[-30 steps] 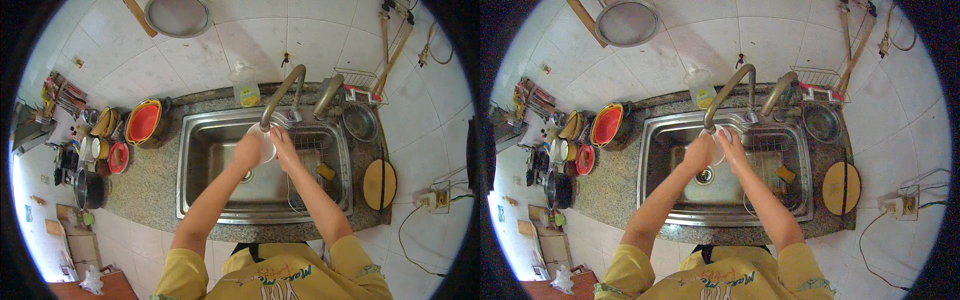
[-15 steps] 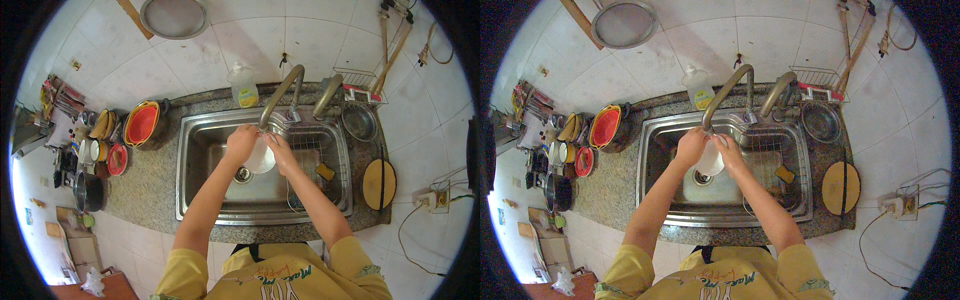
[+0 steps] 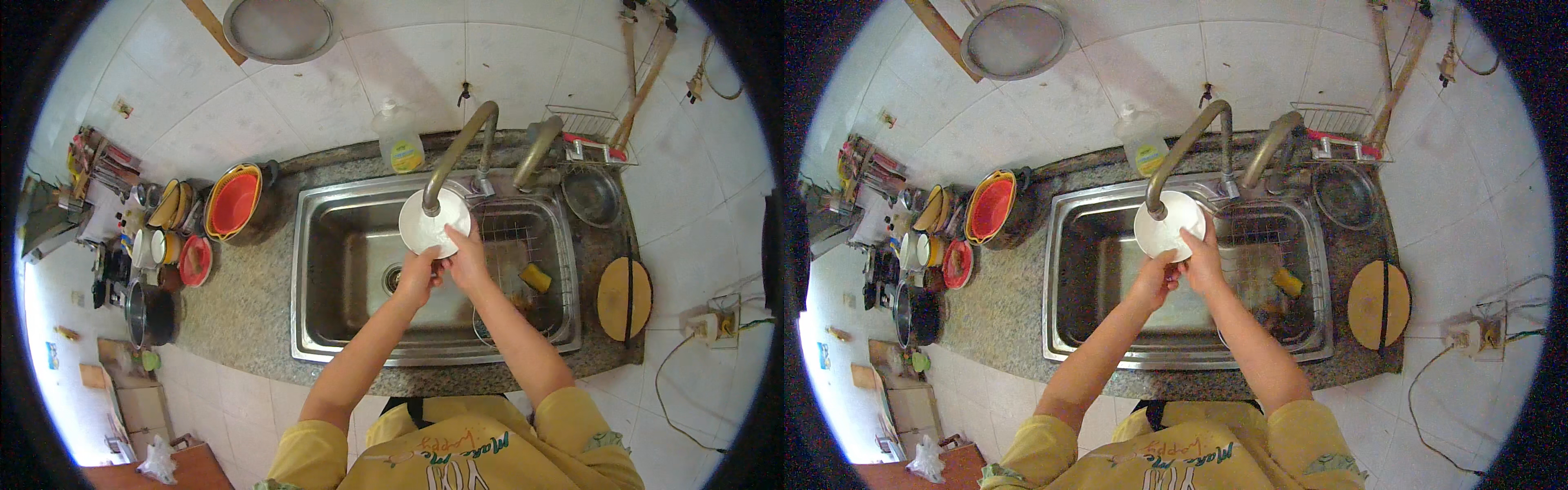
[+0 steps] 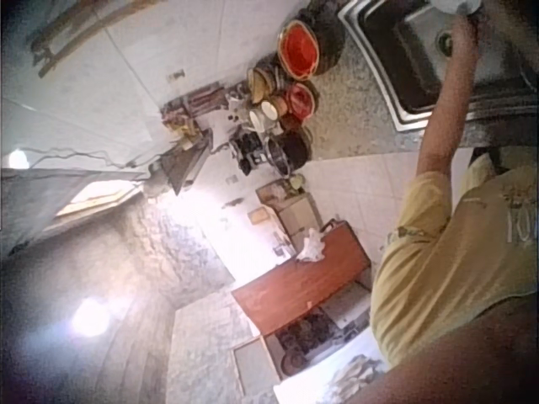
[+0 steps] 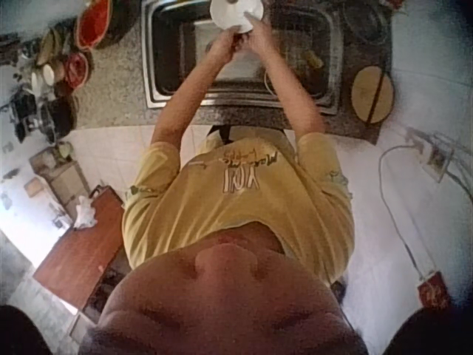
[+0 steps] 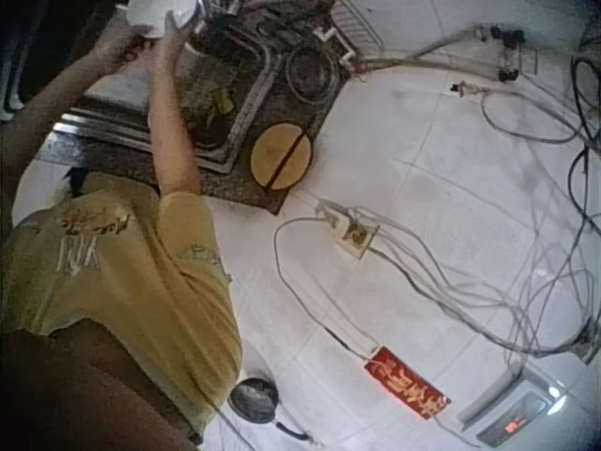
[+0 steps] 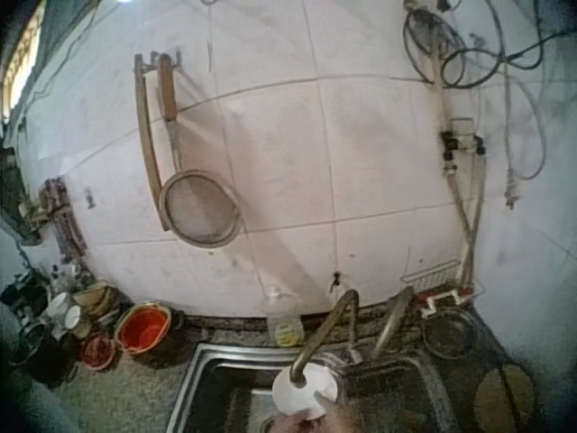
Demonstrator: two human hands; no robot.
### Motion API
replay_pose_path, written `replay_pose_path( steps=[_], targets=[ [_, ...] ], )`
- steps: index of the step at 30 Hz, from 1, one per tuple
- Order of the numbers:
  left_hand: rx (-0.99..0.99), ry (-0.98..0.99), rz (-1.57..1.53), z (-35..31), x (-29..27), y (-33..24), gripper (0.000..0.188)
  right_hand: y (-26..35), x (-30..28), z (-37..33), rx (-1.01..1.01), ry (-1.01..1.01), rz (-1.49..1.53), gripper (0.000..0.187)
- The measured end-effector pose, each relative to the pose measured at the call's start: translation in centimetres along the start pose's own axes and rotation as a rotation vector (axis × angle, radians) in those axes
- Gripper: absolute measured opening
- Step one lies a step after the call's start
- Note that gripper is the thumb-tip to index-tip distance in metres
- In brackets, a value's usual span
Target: The person washes a white bowl with a floral pattern under running water in a kitchen sink, then places it on a drying rack. They wipe the sink area with a cloth, move a metal pot, and retrieve a bag of green leafy vegetables from the living room. The person then unpacks the vegetables and begins sorting them by hand.
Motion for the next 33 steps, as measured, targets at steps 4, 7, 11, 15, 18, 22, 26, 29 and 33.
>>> replay_pose_path(
  steps=[4, 7, 11, 15, 18, 22, 26, 29, 33],
  targets=[
    [0.241, -0.202, 0.505, -1.1, 0.2, -3.7, 0.026, -1.2, -0.7, 0.0, 0.053, 0.069, -0.105, 0.037],
    [0.557, -0.346, 1.13, -1.6, 0.0, -6.4, 0.036, 0.6, -0.2, 0.1, 0.103, -0.164, -0.167, 0.027],
    [0.732, -0.443, 1.553, -1.8, -0.2, -8.1, 0.041, 1.8, -0.3, 1.0, -0.285, -0.055, -0.999, 0.037],
    [0.831, -0.492, 1.645, -2.0, 0.7, -8.7, 0.037, 3.2, 3.5, -2.4, -0.431, -0.107, -1.444, 0.038],
    [1.09, -0.403, 1.776, -1.8, 2.5, -7.8, 0.027, 3.0, 2.6, -1.7, -0.245, -0.143, -1.441, 0.033],
    [1.426, -0.067, 1.865, -2.0, 4.6, -6.6, 0.019, 2.4, 1.5, -1.5, -0.324, 0.132, -1.505, 0.024],
    [0.633, -0.162, 1.968, -0.6, 3.3, -7.7, 0.018, 2.3, 0.5, -1.6, -0.184, 0.015, -1.466, 0.02],
    [0.83, -0.121, 2.046, 0.3, 3.2, -6.9, 0.016, 2.1, 0.4, -1.7, -0.206, 0.019, -1.477, 0.022],
    [1.035, 0.086, 2.027, 1.0, 3.8, -5.9, 0.016, 3.0, 1.6, -2.8, -0.329, 0.115, -1.357, 0.025]
  ],
)
Point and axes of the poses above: each hand's wrist, its own z-axis towards the middle knuckle, its own x-axis out of the palm, y = z × x, the point moved 3 cm from there along z, towards the middle knuckle, and after that the axes turned 3 degrees about z, right-handed, at the moved point
